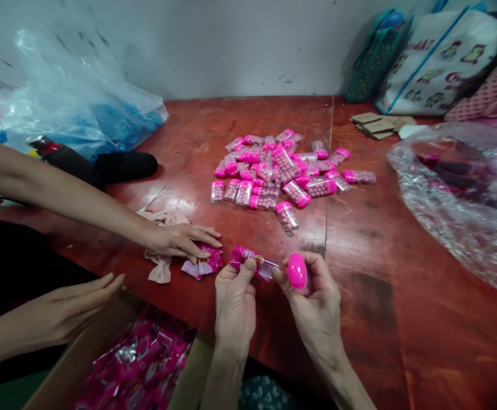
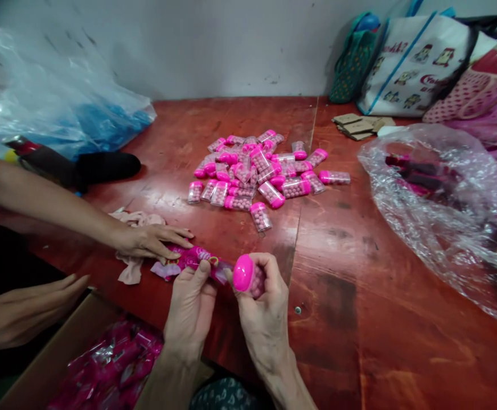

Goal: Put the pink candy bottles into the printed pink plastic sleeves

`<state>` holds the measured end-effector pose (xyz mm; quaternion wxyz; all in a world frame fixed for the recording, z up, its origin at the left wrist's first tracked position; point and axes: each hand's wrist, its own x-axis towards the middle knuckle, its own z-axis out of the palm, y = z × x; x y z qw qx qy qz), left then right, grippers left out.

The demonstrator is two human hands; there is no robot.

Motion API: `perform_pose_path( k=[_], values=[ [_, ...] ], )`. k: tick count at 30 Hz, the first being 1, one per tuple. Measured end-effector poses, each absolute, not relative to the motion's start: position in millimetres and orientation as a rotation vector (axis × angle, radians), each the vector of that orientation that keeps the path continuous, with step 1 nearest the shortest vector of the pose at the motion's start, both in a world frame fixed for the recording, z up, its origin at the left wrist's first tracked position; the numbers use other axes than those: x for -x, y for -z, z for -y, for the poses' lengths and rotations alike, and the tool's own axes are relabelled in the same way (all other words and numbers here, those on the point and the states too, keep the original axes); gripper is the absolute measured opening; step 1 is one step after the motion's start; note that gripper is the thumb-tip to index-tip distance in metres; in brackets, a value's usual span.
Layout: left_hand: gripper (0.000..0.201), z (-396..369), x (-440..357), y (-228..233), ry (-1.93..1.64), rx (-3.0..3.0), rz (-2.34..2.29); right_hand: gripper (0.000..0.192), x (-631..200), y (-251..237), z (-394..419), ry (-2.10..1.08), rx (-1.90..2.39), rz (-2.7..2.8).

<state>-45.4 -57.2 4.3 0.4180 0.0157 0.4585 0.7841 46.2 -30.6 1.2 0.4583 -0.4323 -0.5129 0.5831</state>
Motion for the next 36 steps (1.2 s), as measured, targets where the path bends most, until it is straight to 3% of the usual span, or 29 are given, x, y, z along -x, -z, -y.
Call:
perform_pose_path(
  k=[6, 10, 17, 24, 33, 36],
  values=[
    [0.011, 61, 46, -2, -1.875, -0.123, -1.164, 0.015, -51, 4, 22, -1.528, 1.048, 1.095],
    [0.024, 64, 54, 0, -1.889, -0.328, -1.382, 0.018, -54, 8, 17, -1.536, 1.069, 1.071],
    [0.019, 65, 61, 8, -1.968, -0.618, -1.641, 0.015, -53, 11, 15, -1.524, 1.100, 1.105],
    [0.006, 62, 61, 8, -1.795, -0.553, -1.417, 0.013, -55, 13, 17, -1.503, 1.093, 1.224],
    [0.015, 60, 63, 1, -1.854, -0.225, -1.365, 0.034, -83, 5, 14, -1.681, 1.062, 1.444],
    [0.016, 59, 62, 1, -1.846, -0.179, -1.351, 0.039, -88, 4, 18, -1.571, 1.135, 1.596]
  ],
)
